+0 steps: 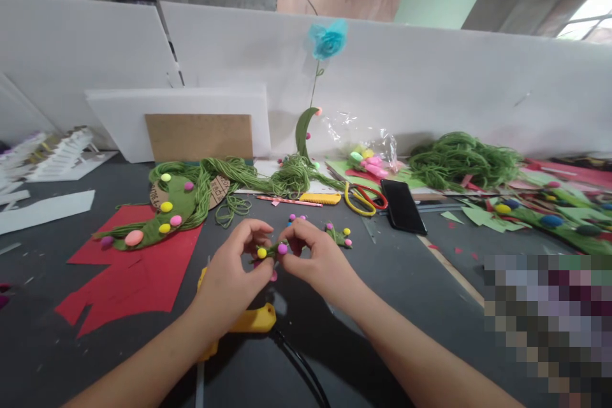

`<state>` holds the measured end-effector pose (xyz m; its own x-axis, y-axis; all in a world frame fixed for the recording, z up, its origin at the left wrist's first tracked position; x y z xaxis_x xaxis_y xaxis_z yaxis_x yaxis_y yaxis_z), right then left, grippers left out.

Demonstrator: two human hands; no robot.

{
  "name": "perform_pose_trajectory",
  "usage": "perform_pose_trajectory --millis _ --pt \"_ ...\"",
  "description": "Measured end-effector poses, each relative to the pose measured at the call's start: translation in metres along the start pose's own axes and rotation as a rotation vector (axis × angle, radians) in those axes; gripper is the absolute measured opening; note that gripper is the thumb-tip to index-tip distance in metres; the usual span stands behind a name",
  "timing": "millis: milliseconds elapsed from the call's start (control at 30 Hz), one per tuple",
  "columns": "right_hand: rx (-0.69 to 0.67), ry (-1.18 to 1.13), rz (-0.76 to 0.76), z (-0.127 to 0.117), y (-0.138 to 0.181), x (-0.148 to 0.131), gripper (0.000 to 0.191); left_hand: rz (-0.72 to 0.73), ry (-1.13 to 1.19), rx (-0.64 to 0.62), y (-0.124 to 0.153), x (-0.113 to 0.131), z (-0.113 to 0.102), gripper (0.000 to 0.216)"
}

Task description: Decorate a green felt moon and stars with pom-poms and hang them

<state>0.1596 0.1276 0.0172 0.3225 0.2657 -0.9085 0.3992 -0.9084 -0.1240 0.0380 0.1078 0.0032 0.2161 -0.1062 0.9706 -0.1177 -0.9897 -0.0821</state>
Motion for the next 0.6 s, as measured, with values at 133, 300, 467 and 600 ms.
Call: perform_pose_trajectory --millis 133,300,467,600 --pt "-0.031 -0.299 0.134 0.003 0.0 0.016 0.006 -0.046 0.218 -0.075 -0.001 -0.001 0.001 0.022" --pt "0.04 -0.31 0.013 -0.008 0.0 0.006 0.005 -0.217 0.612 -0.099 -0.006 -0.014 0.003 0.03" --pt "-0.011 -0.043 -0.418 -0.011 0.014 -0.041 0.008 -0.347 0.766 -0.378 -0.001 -0.017 0.023 0.028" --pt "-0.074 -0.04 -0.519 -0.009 0.021 -0.05 0.008 -0.331 0.926 -0.631 0.011 -0.006 0.039 0.029"
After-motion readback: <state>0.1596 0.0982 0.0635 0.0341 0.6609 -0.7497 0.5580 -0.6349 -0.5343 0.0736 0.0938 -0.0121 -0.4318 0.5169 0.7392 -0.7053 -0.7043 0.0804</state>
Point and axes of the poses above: each hand's wrist, its own y-axis away from the middle knuckle, its own z-axis out of the palm, x = y × z, the point moved 9 cm from there along -y, towards the middle knuckle, and after that the axes turned 6 degrees about -x, right-handed, at the moved point
